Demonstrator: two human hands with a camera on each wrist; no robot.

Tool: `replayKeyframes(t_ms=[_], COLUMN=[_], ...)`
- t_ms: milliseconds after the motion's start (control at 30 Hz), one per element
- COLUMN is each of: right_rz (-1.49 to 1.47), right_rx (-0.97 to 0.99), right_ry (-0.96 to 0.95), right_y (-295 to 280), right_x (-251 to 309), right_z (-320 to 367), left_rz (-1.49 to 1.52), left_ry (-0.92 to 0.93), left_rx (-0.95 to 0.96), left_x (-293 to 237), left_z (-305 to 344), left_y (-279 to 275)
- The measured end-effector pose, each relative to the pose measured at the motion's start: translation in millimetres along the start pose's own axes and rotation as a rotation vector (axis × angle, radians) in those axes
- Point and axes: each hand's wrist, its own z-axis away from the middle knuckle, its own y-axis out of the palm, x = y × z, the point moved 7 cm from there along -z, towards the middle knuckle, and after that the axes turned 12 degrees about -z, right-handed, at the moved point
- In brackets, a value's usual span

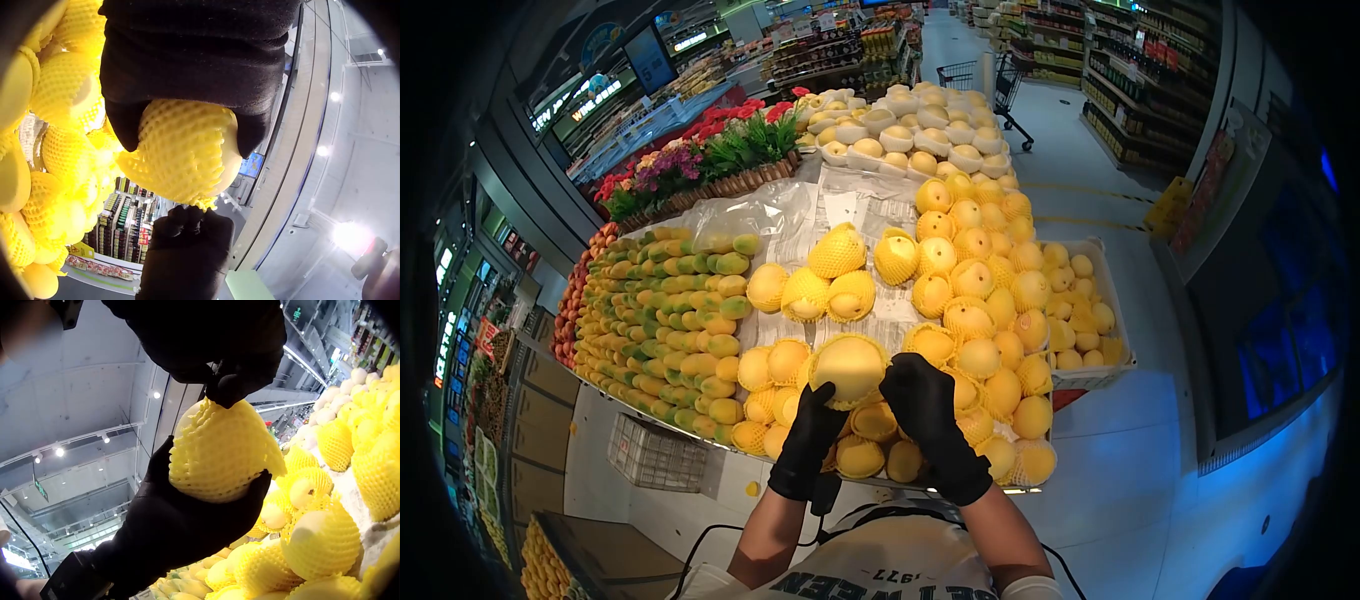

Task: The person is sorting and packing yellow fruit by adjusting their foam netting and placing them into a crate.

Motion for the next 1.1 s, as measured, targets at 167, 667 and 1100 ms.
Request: replayKeyframes(t_ms=[167, 667, 1100], right_rz=[-0.152, -1.144, -0.866], right_rx=[0.175, 0.37, 0.244], right_ry=[0.045, 0.604, 0.425], right_y=[7.4, 21.7, 7.9], right_x=[0.4, -56.3, -70.4], right_z=[-14.1, -4.5, -1.8], left_rz=[0.058, -0.63, -0.651], left_ry=[-0.009, 0.22, 0.276], left_rx=[0.043, 0.044, 0.05], left_x=[-11.1, -50.7, -35.3], left_z=[-2.3, -26.8, -37.7], left_y=[1.8, 17.6, -9.6])
